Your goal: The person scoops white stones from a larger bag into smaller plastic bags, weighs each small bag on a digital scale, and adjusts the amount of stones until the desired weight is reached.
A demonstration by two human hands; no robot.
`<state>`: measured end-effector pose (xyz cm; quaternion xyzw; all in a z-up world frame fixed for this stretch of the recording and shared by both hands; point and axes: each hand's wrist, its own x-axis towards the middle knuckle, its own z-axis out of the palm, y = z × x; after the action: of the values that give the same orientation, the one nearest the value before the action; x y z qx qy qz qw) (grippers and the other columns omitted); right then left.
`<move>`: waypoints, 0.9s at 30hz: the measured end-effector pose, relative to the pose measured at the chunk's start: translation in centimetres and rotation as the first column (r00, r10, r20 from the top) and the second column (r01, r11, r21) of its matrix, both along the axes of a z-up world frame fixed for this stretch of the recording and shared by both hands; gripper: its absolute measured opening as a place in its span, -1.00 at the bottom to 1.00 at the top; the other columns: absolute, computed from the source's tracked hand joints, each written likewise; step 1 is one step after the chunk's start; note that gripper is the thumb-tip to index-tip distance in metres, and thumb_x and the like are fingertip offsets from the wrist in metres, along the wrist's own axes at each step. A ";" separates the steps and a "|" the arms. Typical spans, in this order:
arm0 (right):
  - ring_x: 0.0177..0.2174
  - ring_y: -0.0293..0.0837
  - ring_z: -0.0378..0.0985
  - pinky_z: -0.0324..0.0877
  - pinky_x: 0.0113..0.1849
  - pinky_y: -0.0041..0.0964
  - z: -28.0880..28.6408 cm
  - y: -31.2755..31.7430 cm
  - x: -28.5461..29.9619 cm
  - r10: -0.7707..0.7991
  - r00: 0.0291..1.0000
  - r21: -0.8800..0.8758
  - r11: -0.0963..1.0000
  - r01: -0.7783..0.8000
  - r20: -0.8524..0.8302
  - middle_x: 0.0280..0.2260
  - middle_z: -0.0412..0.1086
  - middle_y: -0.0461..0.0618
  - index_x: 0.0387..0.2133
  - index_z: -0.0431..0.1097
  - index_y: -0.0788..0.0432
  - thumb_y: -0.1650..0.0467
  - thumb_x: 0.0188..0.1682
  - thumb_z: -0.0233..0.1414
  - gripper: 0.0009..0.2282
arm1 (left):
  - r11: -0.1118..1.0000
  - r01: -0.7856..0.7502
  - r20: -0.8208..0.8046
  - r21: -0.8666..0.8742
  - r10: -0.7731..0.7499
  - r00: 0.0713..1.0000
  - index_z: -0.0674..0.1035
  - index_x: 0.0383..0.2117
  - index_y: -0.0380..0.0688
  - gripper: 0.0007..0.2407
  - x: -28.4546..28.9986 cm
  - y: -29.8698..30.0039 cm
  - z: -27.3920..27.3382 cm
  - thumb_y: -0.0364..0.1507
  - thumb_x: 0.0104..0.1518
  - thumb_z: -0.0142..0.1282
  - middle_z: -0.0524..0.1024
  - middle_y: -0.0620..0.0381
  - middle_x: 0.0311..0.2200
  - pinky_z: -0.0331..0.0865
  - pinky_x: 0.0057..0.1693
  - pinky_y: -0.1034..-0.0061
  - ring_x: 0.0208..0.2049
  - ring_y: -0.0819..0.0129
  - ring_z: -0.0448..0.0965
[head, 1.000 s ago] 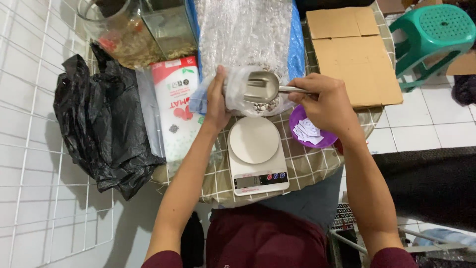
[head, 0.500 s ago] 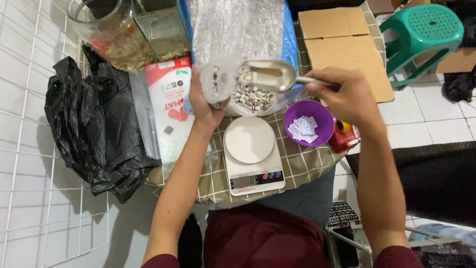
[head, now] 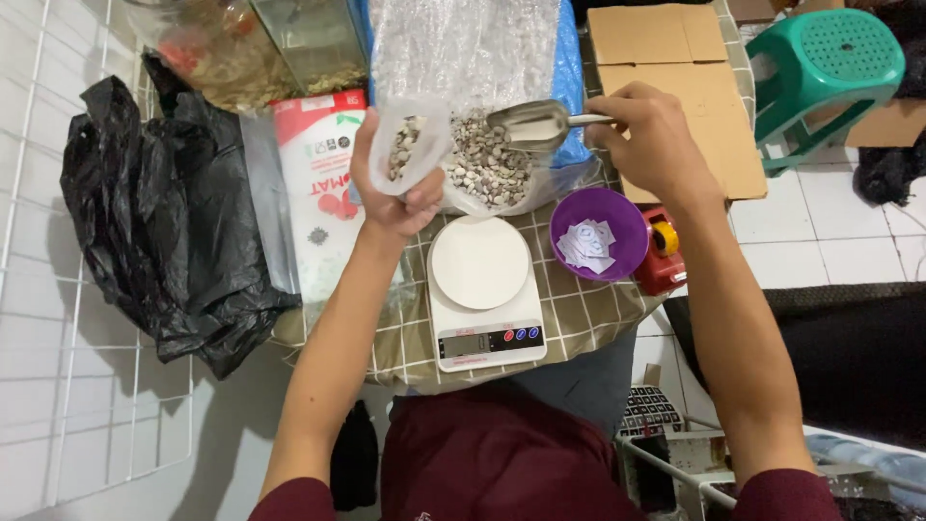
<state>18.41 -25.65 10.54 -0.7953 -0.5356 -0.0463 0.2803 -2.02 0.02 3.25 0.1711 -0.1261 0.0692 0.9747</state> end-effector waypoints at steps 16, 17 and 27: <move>0.11 0.25 0.18 0.34 0.01 0.22 7.7 6.3 -10.5 0.491 0.858 -0.068 0.871 -0.487 0.152 0.12 0.22 0.28 -0.25 0.58 0.21 0.61 -0.12 0.25 -0.81 | 0.988 0.104 -0.272 0.114 -0.070 0.960 0.55 -0.29 -0.39 -0.53 -1.6 -3.2 5.3 -0.07 0.16 0.01 0.54 -0.12 -0.50 0.24 -0.43 0.44 -0.59 0.15 0.44; -0.13 0.16 0.53 0.50 -0.19 -0.09 7.7 6.5 -9.9 0.550 0.831 -0.003 0.834 -0.552 0.081 -0.12 0.51 0.31 -0.29 0.59 0.30 0.65 -0.11 0.22 -0.85 | 0.948 0.186 -0.252 0.258 -0.119 0.960 0.54 -0.43 -0.36 -0.48 -1.9 -3.1 5.7 0.01 0.18 -0.11 0.44 -0.05 -0.72 -0.06 -0.80 0.61 -0.92 0.25 0.22; -0.40 -0.06 0.51 0.40 -0.41 -0.25 7.1 2.8 -14.5 0.351 0.936 0.232 0.911 -0.341 -0.002 -0.34 0.51 0.16 -0.34 0.61 0.36 0.59 -0.10 0.37 -0.88 | 0.953 0.226 -0.249 0.204 -0.173 0.953 0.27 0.34 -0.20 -0.22 -1.4 -1.5 3.8 0.12 0.05 -0.12 0.34 -0.37 0.24 0.36 0.28 -0.15 0.23 -0.24 0.41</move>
<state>3.88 -22.82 17.66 -0.6512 -0.6528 -0.0395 0.3851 -3.38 -1.51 7.05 0.2758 -0.0370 -0.0655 0.9583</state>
